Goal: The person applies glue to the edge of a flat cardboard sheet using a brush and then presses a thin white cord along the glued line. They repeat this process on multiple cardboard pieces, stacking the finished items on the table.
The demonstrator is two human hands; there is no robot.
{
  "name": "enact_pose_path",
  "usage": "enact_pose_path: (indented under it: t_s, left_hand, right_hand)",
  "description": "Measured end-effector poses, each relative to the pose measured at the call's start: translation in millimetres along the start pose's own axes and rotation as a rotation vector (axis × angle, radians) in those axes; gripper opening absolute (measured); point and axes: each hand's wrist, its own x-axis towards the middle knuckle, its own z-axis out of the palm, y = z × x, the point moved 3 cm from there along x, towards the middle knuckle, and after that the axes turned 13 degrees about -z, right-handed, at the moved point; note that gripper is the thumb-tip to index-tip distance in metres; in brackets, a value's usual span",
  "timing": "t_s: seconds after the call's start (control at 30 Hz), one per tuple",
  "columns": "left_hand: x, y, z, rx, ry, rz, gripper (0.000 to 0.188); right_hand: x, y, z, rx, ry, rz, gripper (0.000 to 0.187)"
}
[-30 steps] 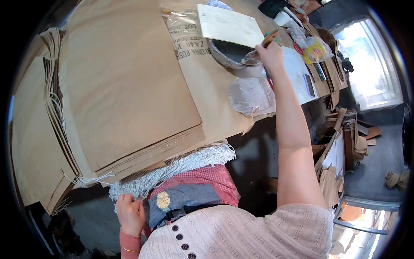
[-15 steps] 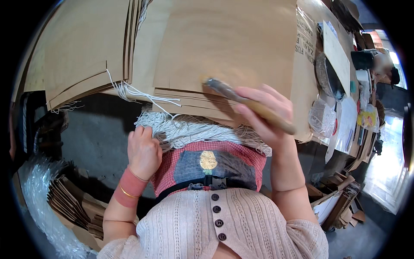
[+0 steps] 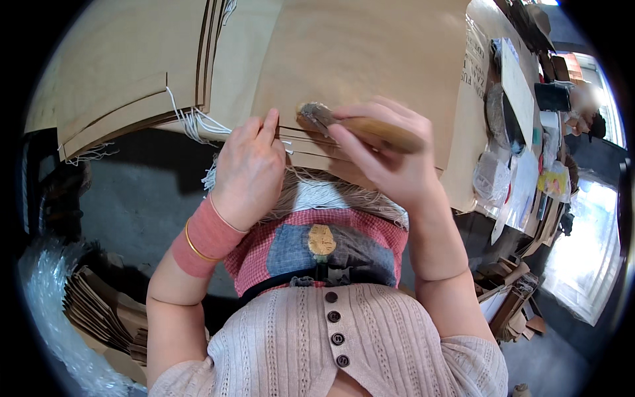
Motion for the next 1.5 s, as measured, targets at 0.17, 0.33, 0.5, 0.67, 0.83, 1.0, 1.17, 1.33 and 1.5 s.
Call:
enact_pose_path:
  t_s: [0.17, 0.33, 0.5, 0.67, 0.83, 1.0, 1.17, 1.33, 1.5]
  left_hand:
    - [0.3, 3.3, 6.9, 0.093, -0.047, -0.002, 0.013]
    - [1.3, 5.5, 4.3, 0.147, -0.066, -0.011, 0.012]
    - [6.3, 13.9, 6.1, 0.186, -0.083, 0.009, 0.011]
    - [4.7, 15.8, 4.3, 0.2, -0.187, -0.058, 0.008]
    - [-19.4, 16.9, -20.4, -0.106, -0.164, -0.076, 0.011]
    - [-53.0, 25.0, -64.0, -0.726, -0.43, -0.12, 0.006]
    - [-68.6, 47.6, -99.3, -1.112, -0.54, -0.184, 0.006]
    - [-74.3, 16.2, -148.4, -1.114, 0.053, -0.089, 0.015]
    - [-52.0, -47.2, -155.1, -0.524, 0.073, -0.419, 0.005]
  right_hand:
    - [-31.5, 29.8, -12.5, 0.123, 0.196, 0.418, 0.014]
    - [-85.4, 64.7, -65.7, -0.128, 0.219, 0.574, 0.015]
    - [-108.1, 86.2, -95.4, -0.436, 0.086, 0.671, 0.024]
    - [-93.1, 70.0, -116.0, -0.175, 0.247, 0.626, 0.019]
    - [-178.6, 60.1, -208.2, -0.009, 0.973, 0.479, 0.018]
    - [-253.5, 100.5, -204.9, -1.141, 0.065, 0.533, 0.025]
    - [-178.4, 19.9, -76.5, -0.083, 0.128, 0.197, 0.043]
    - [-158.6, -21.0, -2.8, 0.583, -0.065, -0.052, 0.008]
    - [-174.6, -1.3, -124.3, 0.263, 0.048, 0.168, 0.014]
